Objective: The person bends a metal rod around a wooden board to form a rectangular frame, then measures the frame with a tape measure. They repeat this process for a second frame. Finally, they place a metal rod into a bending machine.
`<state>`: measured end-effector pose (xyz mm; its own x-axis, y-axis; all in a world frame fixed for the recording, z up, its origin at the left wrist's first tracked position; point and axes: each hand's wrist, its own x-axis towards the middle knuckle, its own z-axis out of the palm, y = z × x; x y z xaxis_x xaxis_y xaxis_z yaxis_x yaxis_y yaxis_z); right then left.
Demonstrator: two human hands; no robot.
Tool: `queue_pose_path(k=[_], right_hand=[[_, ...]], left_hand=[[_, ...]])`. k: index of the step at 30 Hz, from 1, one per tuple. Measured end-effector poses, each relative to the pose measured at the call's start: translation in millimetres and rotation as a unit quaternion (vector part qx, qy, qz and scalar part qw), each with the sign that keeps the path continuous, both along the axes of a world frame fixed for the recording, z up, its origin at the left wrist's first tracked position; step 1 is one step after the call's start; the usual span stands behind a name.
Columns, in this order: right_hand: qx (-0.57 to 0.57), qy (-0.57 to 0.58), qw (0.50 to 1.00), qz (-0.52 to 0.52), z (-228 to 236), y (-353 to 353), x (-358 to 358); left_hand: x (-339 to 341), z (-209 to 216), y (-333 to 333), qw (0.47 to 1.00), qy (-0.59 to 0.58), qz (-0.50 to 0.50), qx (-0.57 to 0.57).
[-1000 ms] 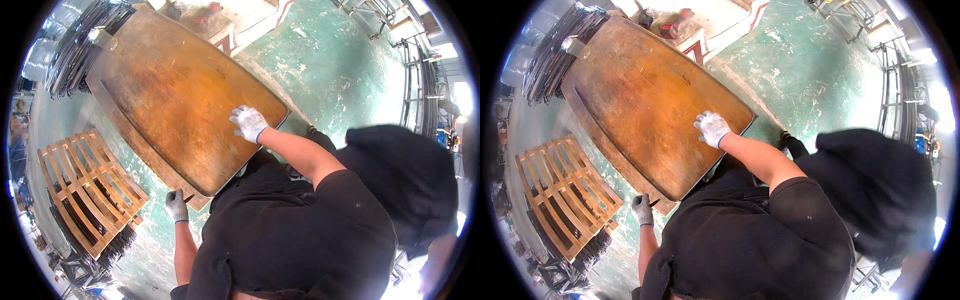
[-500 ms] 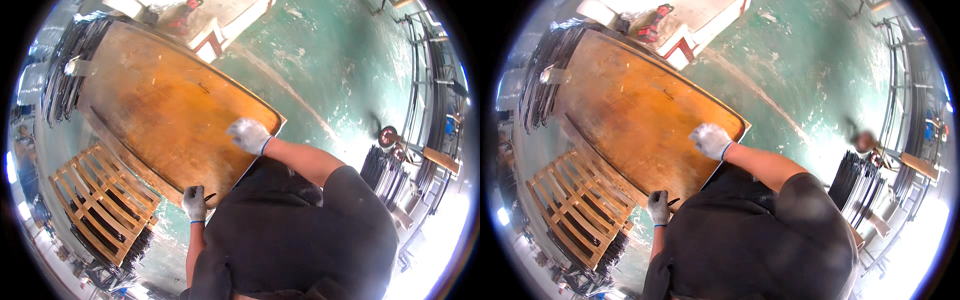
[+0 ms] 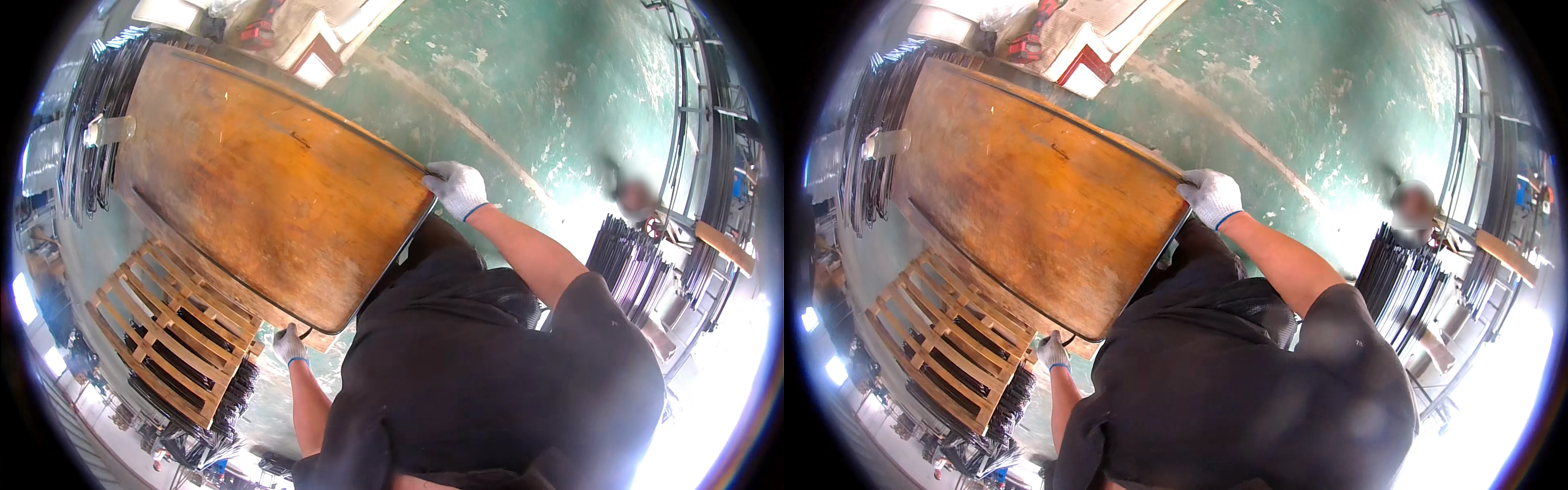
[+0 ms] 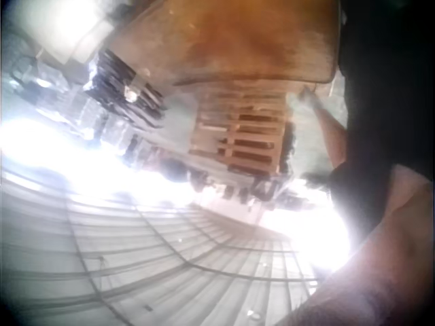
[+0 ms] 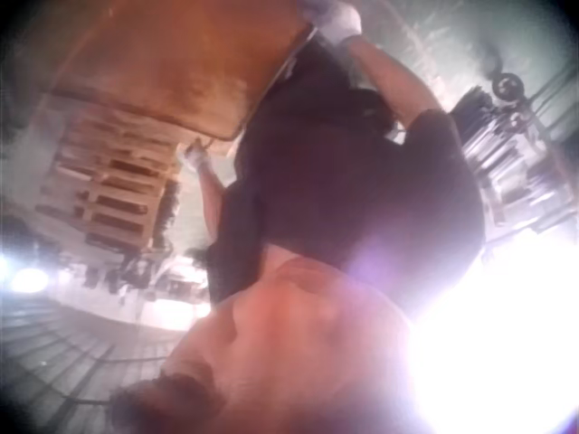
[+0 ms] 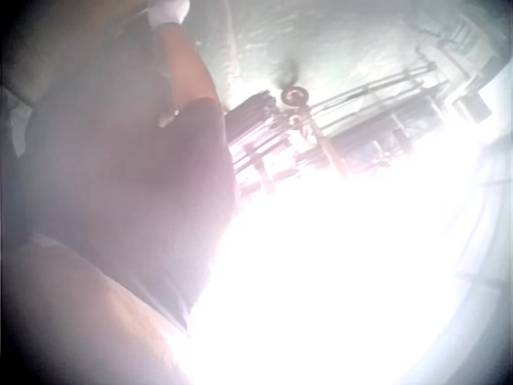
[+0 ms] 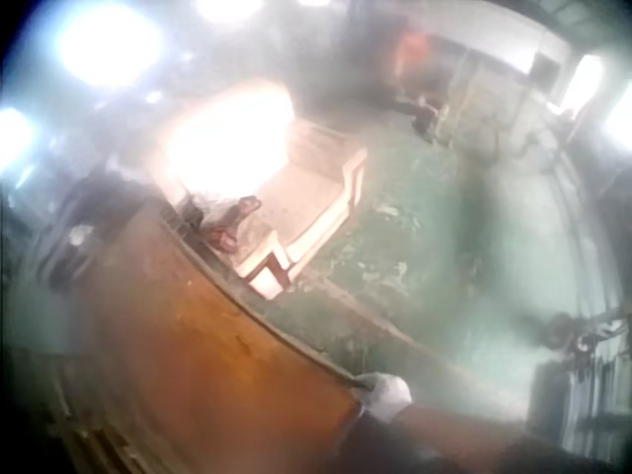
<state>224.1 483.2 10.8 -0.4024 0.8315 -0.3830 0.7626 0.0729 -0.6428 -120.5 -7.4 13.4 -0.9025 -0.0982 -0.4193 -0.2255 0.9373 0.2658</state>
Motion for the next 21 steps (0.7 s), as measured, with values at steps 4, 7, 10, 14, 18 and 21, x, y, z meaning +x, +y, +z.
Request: queue_pose_path(k=[4,7,10,14,18,21], right_hand=[[0.036,0.005,0.999,0.021,-5,-1,6],[0.075,0.039,0.996,0.024,-17,-3,10],[0.082,0.04,0.996,0.013,-24,-4,11],[0.024,0.027,0.999,-0.021,-12,-5,6],[0.031,0.023,0.999,-0.021,-11,-4,4],[0.031,0.023,0.999,-0.02,-8,-3,4]], left_hand=[[-5,-20,-23,0.979,-0.128,0.14,0.079],[-1,-24,-16,0.983,-0.136,0.095,0.084],[4,-27,-1,0.991,-0.106,0.046,0.072],[11,-23,18,0.997,-0.074,0.008,0.027],[8,-26,15,0.998,-0.059,-0.026,-0.022],[8,-20,26,0.997,-0.076,-0.005,-0.019]])
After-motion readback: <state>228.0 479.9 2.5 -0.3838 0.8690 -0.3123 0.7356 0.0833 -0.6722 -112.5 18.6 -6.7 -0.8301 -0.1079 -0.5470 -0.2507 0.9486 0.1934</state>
